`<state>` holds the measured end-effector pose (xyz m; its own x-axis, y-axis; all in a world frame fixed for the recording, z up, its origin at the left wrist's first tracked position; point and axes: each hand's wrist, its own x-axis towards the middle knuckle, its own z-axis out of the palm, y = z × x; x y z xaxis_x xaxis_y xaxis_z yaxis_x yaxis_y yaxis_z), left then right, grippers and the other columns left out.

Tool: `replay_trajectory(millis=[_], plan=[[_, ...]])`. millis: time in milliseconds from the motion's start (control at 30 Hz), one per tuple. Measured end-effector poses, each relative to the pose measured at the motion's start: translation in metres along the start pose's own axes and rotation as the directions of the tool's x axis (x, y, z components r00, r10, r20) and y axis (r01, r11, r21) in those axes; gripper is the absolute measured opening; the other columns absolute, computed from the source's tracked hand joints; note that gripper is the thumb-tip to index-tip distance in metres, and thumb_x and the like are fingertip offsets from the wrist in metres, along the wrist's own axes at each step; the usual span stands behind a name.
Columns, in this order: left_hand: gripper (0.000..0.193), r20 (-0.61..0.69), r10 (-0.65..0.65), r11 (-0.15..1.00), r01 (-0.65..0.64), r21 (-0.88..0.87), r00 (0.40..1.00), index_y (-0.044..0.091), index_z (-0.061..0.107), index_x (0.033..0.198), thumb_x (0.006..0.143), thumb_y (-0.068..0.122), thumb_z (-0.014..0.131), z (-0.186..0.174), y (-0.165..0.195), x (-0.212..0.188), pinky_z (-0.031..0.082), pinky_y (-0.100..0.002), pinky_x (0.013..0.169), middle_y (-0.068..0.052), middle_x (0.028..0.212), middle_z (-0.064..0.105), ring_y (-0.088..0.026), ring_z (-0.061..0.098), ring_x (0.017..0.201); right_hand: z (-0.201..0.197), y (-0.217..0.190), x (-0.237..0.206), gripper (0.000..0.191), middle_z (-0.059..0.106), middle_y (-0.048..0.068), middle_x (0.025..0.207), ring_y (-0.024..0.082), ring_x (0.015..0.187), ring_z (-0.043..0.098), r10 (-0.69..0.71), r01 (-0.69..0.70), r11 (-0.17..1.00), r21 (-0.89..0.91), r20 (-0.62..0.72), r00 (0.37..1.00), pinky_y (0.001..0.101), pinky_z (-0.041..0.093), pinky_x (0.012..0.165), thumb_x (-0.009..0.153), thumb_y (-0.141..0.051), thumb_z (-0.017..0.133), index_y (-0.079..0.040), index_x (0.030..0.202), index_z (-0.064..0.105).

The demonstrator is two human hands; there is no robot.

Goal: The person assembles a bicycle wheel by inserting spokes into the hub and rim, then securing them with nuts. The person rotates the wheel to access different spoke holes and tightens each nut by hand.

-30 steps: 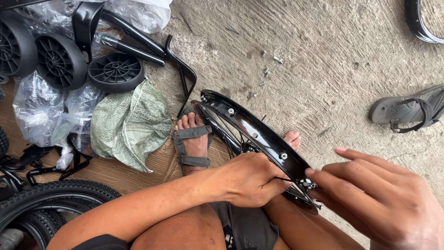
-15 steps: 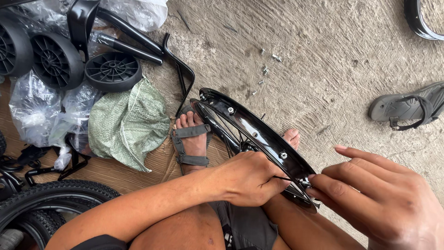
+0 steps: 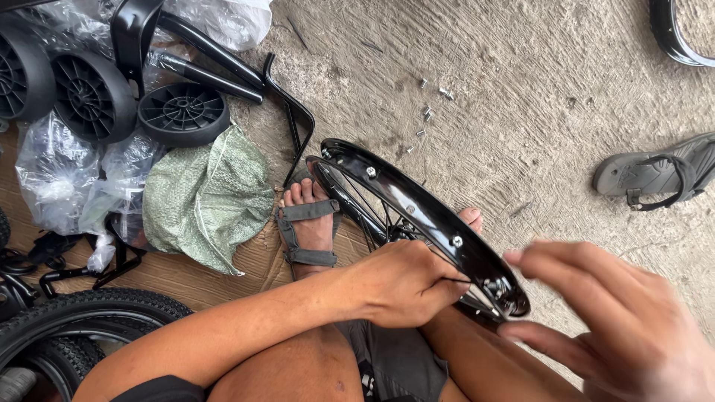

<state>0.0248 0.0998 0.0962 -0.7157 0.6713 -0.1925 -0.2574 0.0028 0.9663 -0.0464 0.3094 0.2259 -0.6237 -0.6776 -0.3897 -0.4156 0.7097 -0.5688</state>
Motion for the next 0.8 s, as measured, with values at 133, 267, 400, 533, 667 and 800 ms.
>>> replay_trajectory(millis=[133,267,400,533,667,800], plan=[[0.032,0.008,-0.031,0.999,0.031,-0.024,0.999,0.004,0.066,0.101,0.103,0.023,0.041,0.001,-0.009,0.011,0.057,-0.045,0.072,-0.02,0.083,0.07,-0.036,0.072,0.075,0.03,0.002,0.004,0.069,0.073,0.019,0.107,0.029,0.09,0.075,0.19,-0.182,0.977,0.112,-0.067,0.98,0.0391,0.059,0.072,0.08,-0.028,0.076,0.004,0.138,0.054],[0.034,0.032,-0.044,0.996,0.042,0.079,0.999,0.004,0.066,0.099,0.104,0.024,0.04,0.001,-0.017,0.033,0.054,-0.048,0.068,-0.021,0.076,0.068,-0.038,0.069,0.07,0.068,0.016,0.006,0.044,0.071,0.02,0.114,0.028,0.095,0.073,0.303,-0.245,0.946,0.214,-0.306,0.903,0.038,0.057,0.079,0.098,-0.012,0.064,0.003,0.139,0.054],[0.037,-0.011,-0.093,0.993,0.093,0.079,0.996,0.002,0.067,0.093,0.105,0.03,0.047,-0.004,-0.02,0.047,0.053,-0.048,0.069,-0.023,0.074,0.066,-0.039,0.069,0.07,0.08,0.041,0.006,0.042,0.071,0.019,0.115,0.026,0.09,0.073,0.289,-0.227,0.953,0.201,-0.375,0.881,0.0353,0.057,0.077,0.098,-0.016,0.069,0.002,0.135,0.058],[0.034,-0.002,-0.208,0.975,0.207,0.079,0.978,0.0,0.069,0.089,0.099,0.03,0.054,-0.009,-0.022,0.05,0.057,-0.044,0.069,-0.019,0.077,0.072,-0.034,0.073,0.071,0.078,0.056,0.008,0.043,0.072,0.017,0.108,0.025,0.088,0.073,0.252,-0.184,0.959,0.216,-0.355,0.9,0.0347,0.056,0.076,0.098,-0.019,0.069,0.003,0.134,0.059],[0.028,-0.15,-0.026,0.994,0.041,0.1,0.988,0.0,0.07,0.107,0.097,0.022,0.056,-0.021,-0.033,0.04,0.058,-0.042,0.083,-0.017,0.099,0.075,-0.029,0.075,0.088,0.076,0.075,0.015,0.048,0.072,0.012,0.081,0.02,0.067,0.07,0.424,-0.369,0.896,0.247,-0.225,0.877,0.0338,0.053,0.061,0.095,-0.024,0.07,0.001,0.136,0.064],[0.028,-0.365,-0.04,0.988,0.091,0.122,0.93,0.002,0.07,0.118,0.1,0.019,0.057,-0.04,-0.055,0.017,0.06,-0.036,0.091,-0.017,0.112,0.075,-0.025,0.075,0.098,0.079,0.095,0.019,0.044,0.072,0.009,0.094,0.016,0.086,0.074,0.289,-0.175,0.923,0.344,-0.316,0.904,0.0286,0.058,0.07,0.107,-0.029,0.061,0.003,0.138,0.059]])
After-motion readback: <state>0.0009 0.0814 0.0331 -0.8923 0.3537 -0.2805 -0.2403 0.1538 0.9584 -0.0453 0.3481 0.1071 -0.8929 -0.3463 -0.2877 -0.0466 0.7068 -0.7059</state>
